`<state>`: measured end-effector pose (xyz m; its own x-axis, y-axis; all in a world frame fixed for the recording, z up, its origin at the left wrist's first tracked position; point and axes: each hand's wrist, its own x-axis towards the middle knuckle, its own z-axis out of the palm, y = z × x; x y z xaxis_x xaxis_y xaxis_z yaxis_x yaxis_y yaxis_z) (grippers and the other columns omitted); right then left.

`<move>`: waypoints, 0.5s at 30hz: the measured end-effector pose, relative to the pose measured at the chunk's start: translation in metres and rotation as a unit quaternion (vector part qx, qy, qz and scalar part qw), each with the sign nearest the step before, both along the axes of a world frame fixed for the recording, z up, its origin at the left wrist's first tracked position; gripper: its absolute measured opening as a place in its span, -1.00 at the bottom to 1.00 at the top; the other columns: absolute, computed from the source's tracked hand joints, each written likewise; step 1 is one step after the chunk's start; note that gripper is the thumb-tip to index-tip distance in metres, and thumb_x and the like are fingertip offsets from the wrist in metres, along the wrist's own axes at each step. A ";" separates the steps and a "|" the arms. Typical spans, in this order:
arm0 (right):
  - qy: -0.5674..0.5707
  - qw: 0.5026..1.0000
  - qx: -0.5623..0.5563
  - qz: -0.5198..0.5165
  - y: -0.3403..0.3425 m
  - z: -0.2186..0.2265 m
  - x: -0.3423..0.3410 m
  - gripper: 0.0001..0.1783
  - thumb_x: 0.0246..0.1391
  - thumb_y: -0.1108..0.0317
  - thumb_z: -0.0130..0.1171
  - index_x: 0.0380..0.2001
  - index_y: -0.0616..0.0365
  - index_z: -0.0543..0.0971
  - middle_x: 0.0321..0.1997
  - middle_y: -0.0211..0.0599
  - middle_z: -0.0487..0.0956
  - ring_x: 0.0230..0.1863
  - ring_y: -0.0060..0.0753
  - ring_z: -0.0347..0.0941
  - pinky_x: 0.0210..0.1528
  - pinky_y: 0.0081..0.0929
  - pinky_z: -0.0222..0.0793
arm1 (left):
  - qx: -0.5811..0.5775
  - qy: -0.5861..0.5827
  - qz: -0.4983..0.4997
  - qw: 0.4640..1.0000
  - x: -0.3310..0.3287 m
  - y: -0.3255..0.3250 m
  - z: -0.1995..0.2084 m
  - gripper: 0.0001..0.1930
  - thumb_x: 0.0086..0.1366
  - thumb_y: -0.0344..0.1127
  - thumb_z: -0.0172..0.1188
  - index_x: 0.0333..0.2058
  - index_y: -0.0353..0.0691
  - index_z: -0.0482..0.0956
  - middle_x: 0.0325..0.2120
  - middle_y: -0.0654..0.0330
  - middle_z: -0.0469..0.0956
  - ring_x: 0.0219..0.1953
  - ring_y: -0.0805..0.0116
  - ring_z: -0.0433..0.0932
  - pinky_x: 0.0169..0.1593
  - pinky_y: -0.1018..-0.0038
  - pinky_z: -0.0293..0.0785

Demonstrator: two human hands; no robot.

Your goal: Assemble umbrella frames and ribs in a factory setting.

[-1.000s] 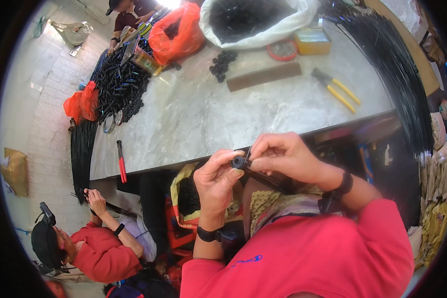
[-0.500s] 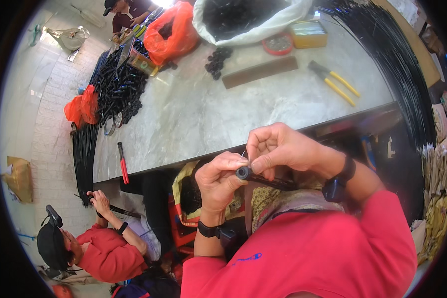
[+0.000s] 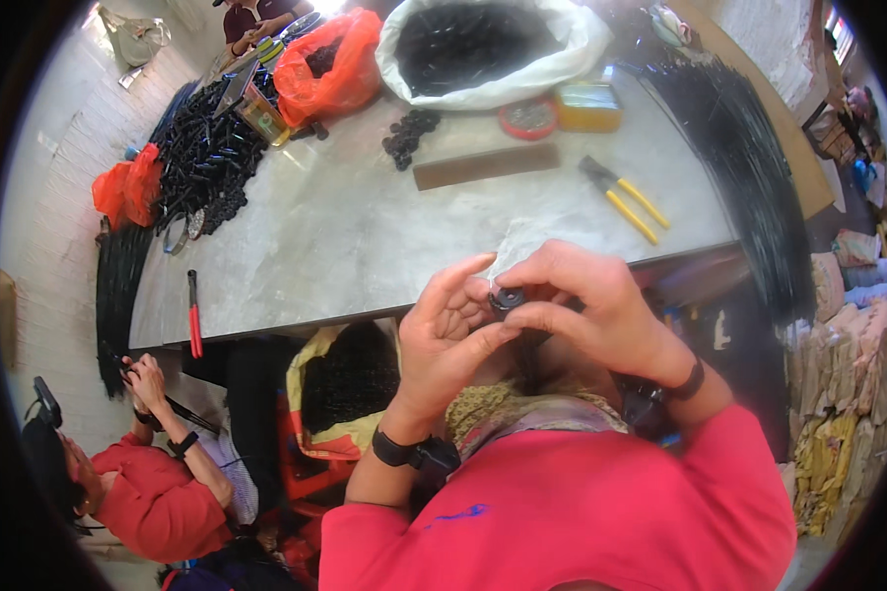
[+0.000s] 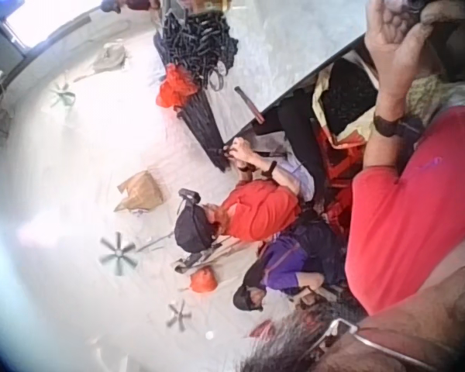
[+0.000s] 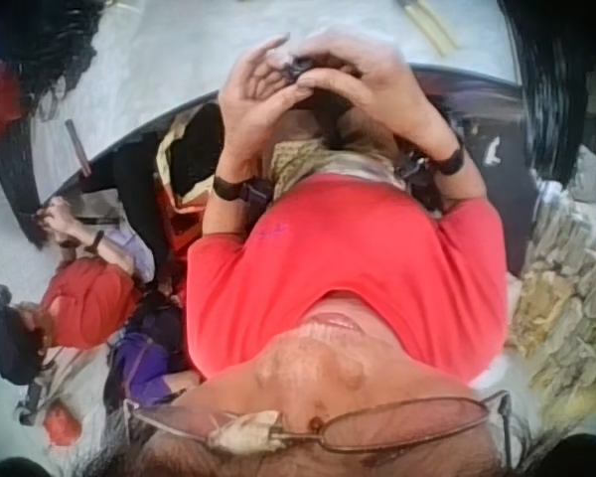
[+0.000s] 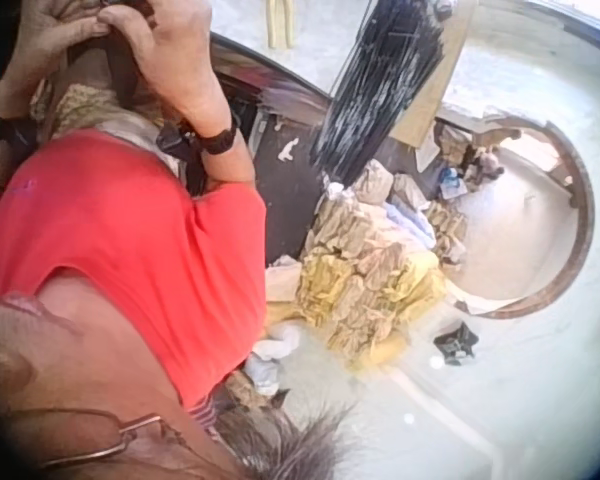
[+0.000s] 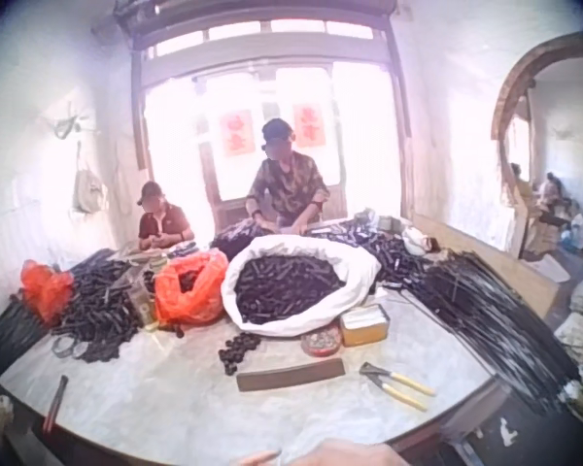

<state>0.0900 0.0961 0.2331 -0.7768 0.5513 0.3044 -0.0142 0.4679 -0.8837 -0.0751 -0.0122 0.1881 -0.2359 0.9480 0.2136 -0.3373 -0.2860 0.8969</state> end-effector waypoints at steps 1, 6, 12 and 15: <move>-0.001 1.000 0.001 -0.008 0.003 0.002 0.002 -0.73 0.04 0.43 0.35 -0.15 0.18 0.62 -0.34 -0.30 0.55 -0.37 -0.51 0.51 -0.34 -0.56 0.45 | 0.001 -0.020 -0.029 0.999 0.000 0.002 0.000 -0.32 0.18 -0.72 0.24 0.28 -0.38 0.22 -0.10 0.07 0.54 -0.02 0.32 0.57 0.09 0.45 0.52; -0.004 1.000 0.015 -0.012 0.008 0.003 0.014 -0.73 0.04 0.45 0.36 -0.16 0.21 0.61 -0.34 -0.30 0.55 -0.37 -0.53 0.52 -0.35 -0.57 0.44 | -0.004 -0.090 -0.059 0.994 0.005 0.008 -0.006 -0.32 0.20 -0.71 0.23 0.29 -0.35 0.21 -0.17 0.07 0.59 -0.06 0.35 0.58 0.05 0.47 0.53; -0.011 1.000 0.004 -0.019 0.007 0.003 0.019 -0.74 0.04 0.48 0.35 -0.16 0.27 0.60 -0.35 -0.32 0.54 -0.36 -0.59 0.53 -0.33 -0.59 0.44 | -0.024 -0.058 -0.033 0.998 0.016 0.007 -0.002 -0.36 0.20 -0.71 0.22 0.25 -0.33 0.27 -0.25 0.15 0.60 -0.14 0.45 0.58 0.00 0.54 0.52; -0.005 1.000 -0.013 -0.028 0.005 0.002 0.019 -0.74 0.05 0.50 0.34 -0.17 0.28 0.60 -0.35 -0.32 0.54 -0.35 -0.60 0.53 -0.33 -0.60 0.45 | -0.045 -0.008 -0.001 0.999 0.021 0.005 0.000 -0.40 0.21 -0.67 0.23 0.22 -0.37 0.26 -0.26 0.10 0.63 -0.18 0.40 0.62 -0.03 0.50 0.55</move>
